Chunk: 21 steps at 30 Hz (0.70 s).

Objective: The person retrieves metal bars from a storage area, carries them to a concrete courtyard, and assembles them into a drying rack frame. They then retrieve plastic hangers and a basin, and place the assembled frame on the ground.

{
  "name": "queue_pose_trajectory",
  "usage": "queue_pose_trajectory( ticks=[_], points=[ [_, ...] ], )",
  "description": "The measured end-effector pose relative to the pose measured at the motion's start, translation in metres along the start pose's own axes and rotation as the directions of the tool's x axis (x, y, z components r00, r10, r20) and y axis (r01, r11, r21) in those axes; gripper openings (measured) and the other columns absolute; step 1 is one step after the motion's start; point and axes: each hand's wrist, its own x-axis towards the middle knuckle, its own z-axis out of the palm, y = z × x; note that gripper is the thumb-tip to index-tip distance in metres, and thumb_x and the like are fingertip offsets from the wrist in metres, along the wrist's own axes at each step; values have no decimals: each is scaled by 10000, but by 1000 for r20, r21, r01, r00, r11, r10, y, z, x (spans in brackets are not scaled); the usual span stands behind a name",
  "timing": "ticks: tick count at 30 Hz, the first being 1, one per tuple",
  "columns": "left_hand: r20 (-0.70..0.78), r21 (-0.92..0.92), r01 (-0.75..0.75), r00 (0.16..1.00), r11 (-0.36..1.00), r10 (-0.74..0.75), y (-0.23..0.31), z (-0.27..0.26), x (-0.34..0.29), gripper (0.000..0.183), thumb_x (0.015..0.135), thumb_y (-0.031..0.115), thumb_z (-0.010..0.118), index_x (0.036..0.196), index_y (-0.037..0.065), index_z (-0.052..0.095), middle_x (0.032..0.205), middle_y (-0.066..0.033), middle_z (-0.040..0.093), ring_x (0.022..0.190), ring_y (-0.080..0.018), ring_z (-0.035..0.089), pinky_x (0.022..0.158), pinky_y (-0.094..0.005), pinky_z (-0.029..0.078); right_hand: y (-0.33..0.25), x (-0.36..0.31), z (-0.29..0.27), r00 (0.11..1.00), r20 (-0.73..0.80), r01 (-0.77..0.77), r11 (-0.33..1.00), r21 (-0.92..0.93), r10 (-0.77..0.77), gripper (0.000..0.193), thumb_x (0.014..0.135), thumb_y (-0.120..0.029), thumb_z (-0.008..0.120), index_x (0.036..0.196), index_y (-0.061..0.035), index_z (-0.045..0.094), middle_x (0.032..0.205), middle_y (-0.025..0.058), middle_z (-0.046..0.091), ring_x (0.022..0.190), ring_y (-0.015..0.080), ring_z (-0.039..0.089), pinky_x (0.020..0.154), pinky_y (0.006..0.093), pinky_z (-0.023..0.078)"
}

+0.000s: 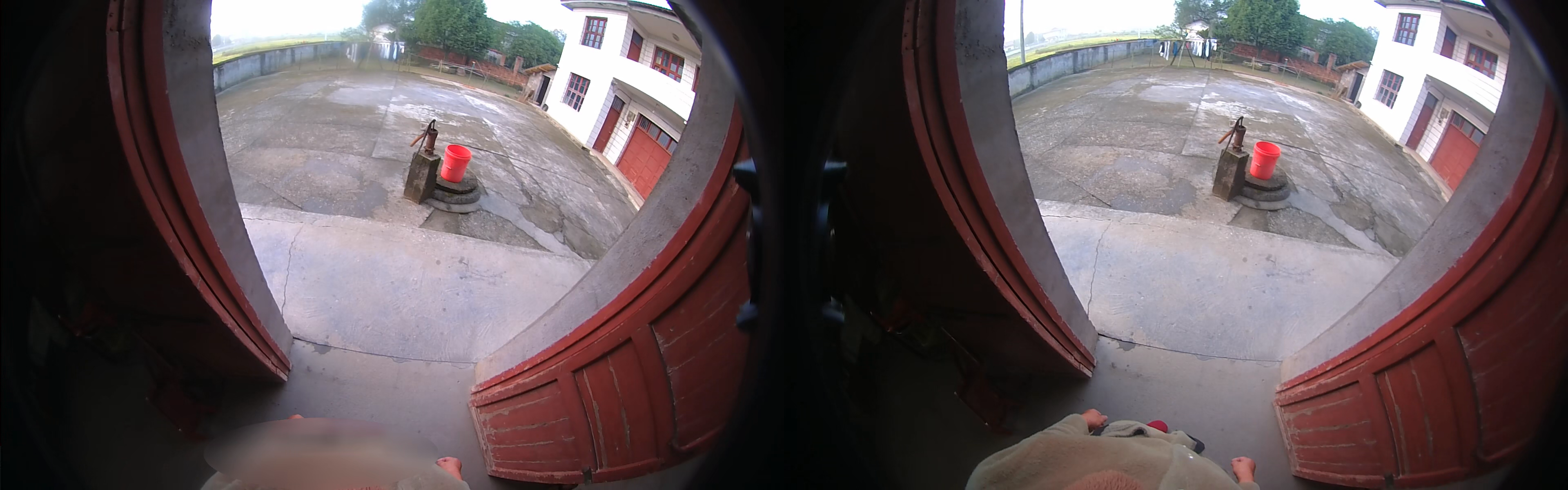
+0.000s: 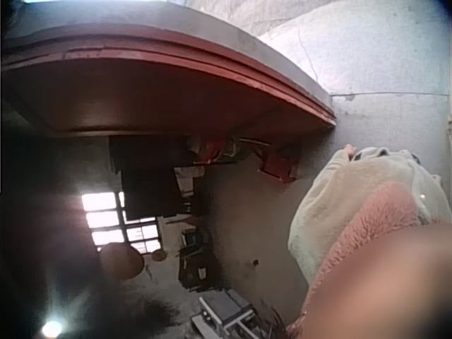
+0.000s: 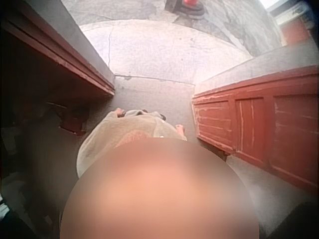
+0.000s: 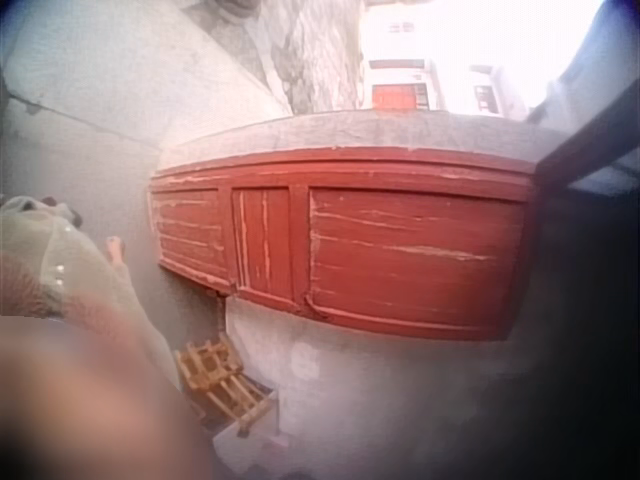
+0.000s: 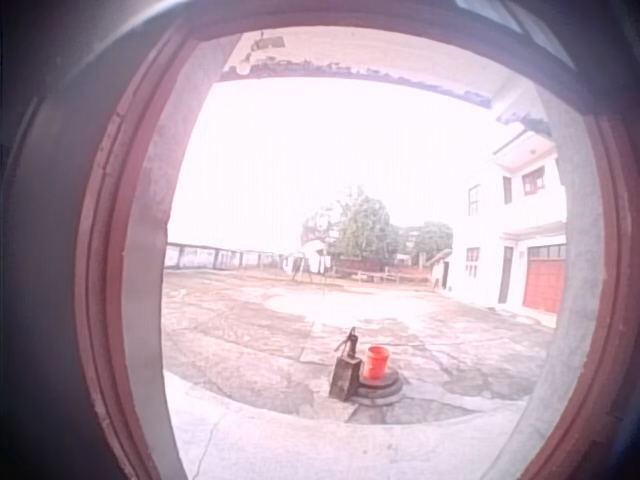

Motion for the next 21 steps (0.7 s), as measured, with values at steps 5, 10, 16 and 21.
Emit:
queue_pose_trajectory(
  ticks=[5, 10, 16, 21],
  points=[
    [26, -4, 5, 1000, 1000, -4, -1, -1, 0, 374, 892, 344, 590, 958, -10, 688, 906, -107, 684, 783, -209, 610, 713, -368, 483, -9, -9, -6, 999, -39, 8, 1000, -2, -8, 210, 690, -266, 686, 757, -71, 727, 701, 91, 689, 670, 204, 659, 683, 337, 514],
    [28, -58, 26, 999, 998, -25, 4, -1, -8, 387, 896, 363, 579, 959, -1, 691, 926, -112, 688, 802, -224, 620, 733, -371, 482, 11, 7, 12, 992, -125, 39, 995, 93, -27, 225, 691, -269, 662, 748, -60, 720, 702, 116, 684, 681, 231, 664, 697, 348, 513],
    [8, 101, -37, 999, 994, 37, 17, -6, -28, 405, 905, 381, 554, 996, 9, 684, 992, -131, 681, 907, -274, 619, 809, -396, 471, 38, 33, 29, 970, -183, 134, 982, -137, -158, 256, 722, -269, 596, 764, -39, 700, 763, 184, 664, 750, 329, 664, 725, 397, 512],
    [1, 41, 7, 1000, 999, -7, 25, -9, -38, 400, 907, 376, 550, 995, 10, 686, 1009, -130, 677, 919, -267, 616, 810, -397, 469, 39, 33, 27, 970, -171, 152, 979, -137, -175, 248, 737, -272, 593, 776, -56, 710, 778, 174, 670, 770, 329, 666, 739, 396, 514]
  ],
)
